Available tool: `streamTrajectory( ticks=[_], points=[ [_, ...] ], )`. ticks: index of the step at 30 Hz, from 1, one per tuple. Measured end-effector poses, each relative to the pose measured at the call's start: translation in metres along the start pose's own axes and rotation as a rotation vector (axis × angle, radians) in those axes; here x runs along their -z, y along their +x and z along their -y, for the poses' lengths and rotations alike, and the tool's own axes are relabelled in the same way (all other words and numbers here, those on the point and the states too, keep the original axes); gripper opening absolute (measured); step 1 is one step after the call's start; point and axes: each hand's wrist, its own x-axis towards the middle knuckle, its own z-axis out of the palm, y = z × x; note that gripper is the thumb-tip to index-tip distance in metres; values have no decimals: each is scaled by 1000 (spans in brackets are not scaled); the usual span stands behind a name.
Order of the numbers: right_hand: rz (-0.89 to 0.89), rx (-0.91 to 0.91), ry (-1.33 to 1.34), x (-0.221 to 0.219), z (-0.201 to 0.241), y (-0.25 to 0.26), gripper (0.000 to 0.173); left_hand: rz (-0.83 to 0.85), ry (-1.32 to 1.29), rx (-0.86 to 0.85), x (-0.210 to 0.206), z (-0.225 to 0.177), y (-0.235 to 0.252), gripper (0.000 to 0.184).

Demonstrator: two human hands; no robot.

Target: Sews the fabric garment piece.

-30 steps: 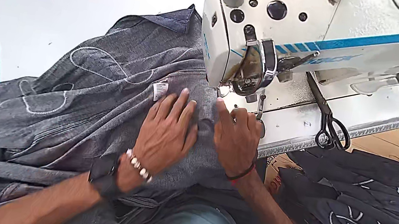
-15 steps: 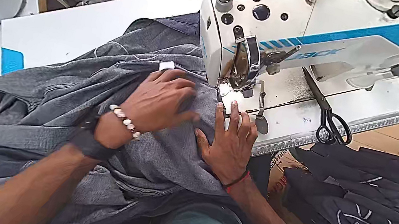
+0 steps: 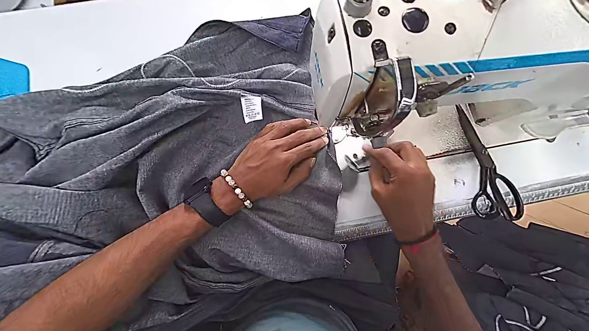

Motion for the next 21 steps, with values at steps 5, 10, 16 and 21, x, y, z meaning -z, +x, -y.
streamTrajectory(
  ticks=[5,10,16,21],
  points=[
    [-142,87,28,-33,36,0,18,21,2,-66,5,11,1,43],
    [-100,290,15,-35,42,-21,34,49,-24,-187,8,32,6,43],
    [-88,230,-15,-37,46,-32,37,105,-7,-270,14,48,14,43],
    [-180,146,-107,-42,49,-34,29,92,35,-210,12,41,13,42]
  ],
)
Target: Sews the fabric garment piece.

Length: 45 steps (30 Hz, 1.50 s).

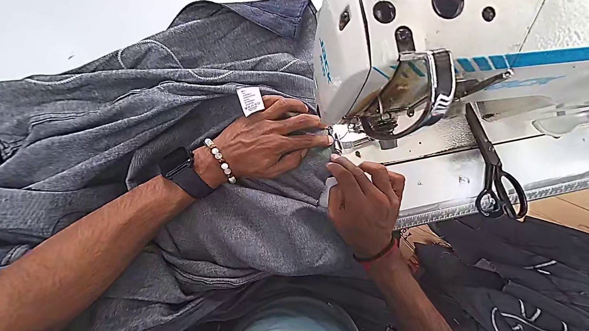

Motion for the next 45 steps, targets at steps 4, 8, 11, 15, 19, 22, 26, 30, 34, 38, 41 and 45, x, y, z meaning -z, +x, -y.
streamTrajectory(
  ticks=[4,8,11,15,19,22,26,30,34,38,41,45],
  points=[
    [-65,-87,-32,0,1,0,26,-64,1,123,-6,-31,4,41],
    [27,-340,39,5,-3,13,28,-41,95,330,-17,-69,2,71],
    [150,-380,31,9,9,34,22,-48,120,372,-21,-73,-3,74],
    [259,-406,68,18,25,45,25,-83,61,335,-20,-66,-6,51],
    [167,-458,36,9,13,34,33,-116,69,337,-20,-66,-5,45],
    [259,-444,71,14,17,44,29,-104,67,327,-20,-67,-5,44],
    [313,-450,99,20,24,53,29,-94,72,308,-18,-65,-5,43],
    [303,-446,208,20,18,46,30,-66,77,291,-14,-62,-8,45],
    [228,-472,330,24,6,39,30,-81,109,301,-17,-64,-7,45],
    [224,-364,211,19,-10,43,34,-87,114,299,-18,-64,-7,42],
    [273,-309,181,21,-17,45,32,-82,107,295,-18,-65,-6,40],
    [265,-350,195,17,-18,47,29,-98,100,288,-18,-66,-5,38]
  ],
)
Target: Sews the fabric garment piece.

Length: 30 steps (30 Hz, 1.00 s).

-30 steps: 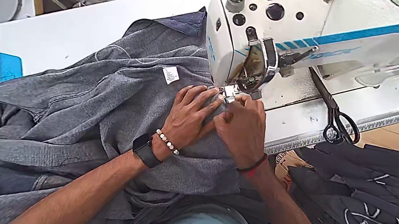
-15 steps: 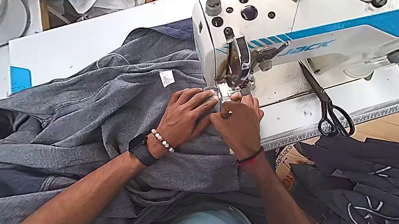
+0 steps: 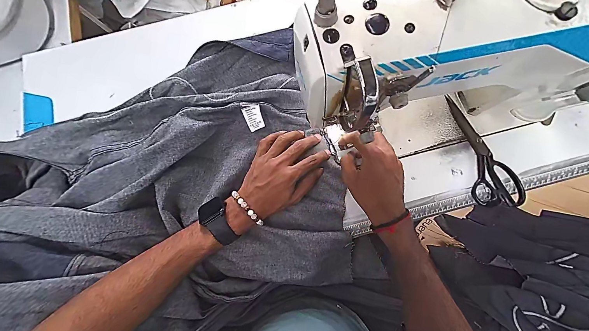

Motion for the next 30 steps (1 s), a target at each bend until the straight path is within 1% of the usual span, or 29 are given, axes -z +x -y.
streamTrajectory(
  ticks=[5,8,11,13,16,18,20,24,30],
  points=[
    [-99,-62,23,-4,5,-10,34,0,-16,13,0,-3,4,38],
    [-59,-97,-17,-7,17,-15,25,8,-7,32,1,-3,3,41],
    [-11,-139,2,-4,33,-13,29,11,-15,33,0,-2,2,42],
    [-48,-165,34,-5,35,-14,27,3,-16,30,1,-3,2,41],
    [-125,-164,-60,-17,24,-17,41,-14,-1,42,0,-3,3,41],
    [-169,-125,-44,-24,20,-20,32,-11,7,38,0,-2,2,40],
    [-111,-128,34,-20,27,-20,27,5,-9,23,0,-2,1,38],
    [29,-175,56,-6,44,-11,30,-6,-26,-9,-1,1,1,37],
    [51,-126,78,-5,34,-10,33,-5,-9,-2,0,0,1,39]
  ],
)
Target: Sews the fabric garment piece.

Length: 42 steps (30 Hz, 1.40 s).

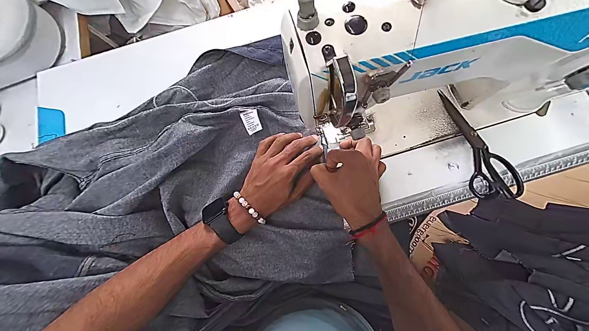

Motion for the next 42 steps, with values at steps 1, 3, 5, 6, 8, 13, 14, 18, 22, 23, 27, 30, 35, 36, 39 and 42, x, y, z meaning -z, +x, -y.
streamTrajectory(
  ticks=[1,3,5,6,8,13,14,18,22,23,27,30,35,36,39,42],
  points=[
    [-3,7,25,0,-2,0,34,5,-2,-3,1,0,0,40],
    [-27,5,120,1,-6,-4,30,22,-9,-8,2,2,-1,41],
    [-42,-44,227,1,-8,-18,23,43,-12,-6,3,1,-2,41],
    [-11,-80,269,-1,-8,-29,31,51,-12,-3,3,1,-3,41],
    [51,-134,302,-6,-5,-56,47,43,-15,2,2,0,-4,41],
    [-42,-98,465,-11,-7,-81,37,-4,-1,13,-1,-2,-2,40],
    [-52,-95,457,-13,-8,-77,37,-23,8,1,-1,0,0,39],
    [-6,-89,309,-17,-10,-59,39,-64,61,-72,0,8,6,35],
    [90,-91,196,-11,-4,-73,41,6,44,-4,-1,-7,-2,39],
    [95,-96,222,-10,-4,-81,37,24,12,30,-2,-9,-5,41],
    [29,-90,370,-4,-4,-101,38,54,-28,54,-3,-8,-9,45],
    [-18,-84,384,-9,-3,-99,37,42,-2,49,-2,-5,-7,45],
    [-27,-69,365,-12,-6,-85,39,24,16,39,-1,-2,-4,41],
    [-25,-64,357,-13,-7,-83,39,21,19,33,-2,-2,-4,40],
    [-24,-65,327,-14,-8,-78,41,2,22,16,-1,1,-2,37],
    [-30,-76,301,-17,-9,-75,41,-10,28,-11,-1,4,0,35]
  ],
)
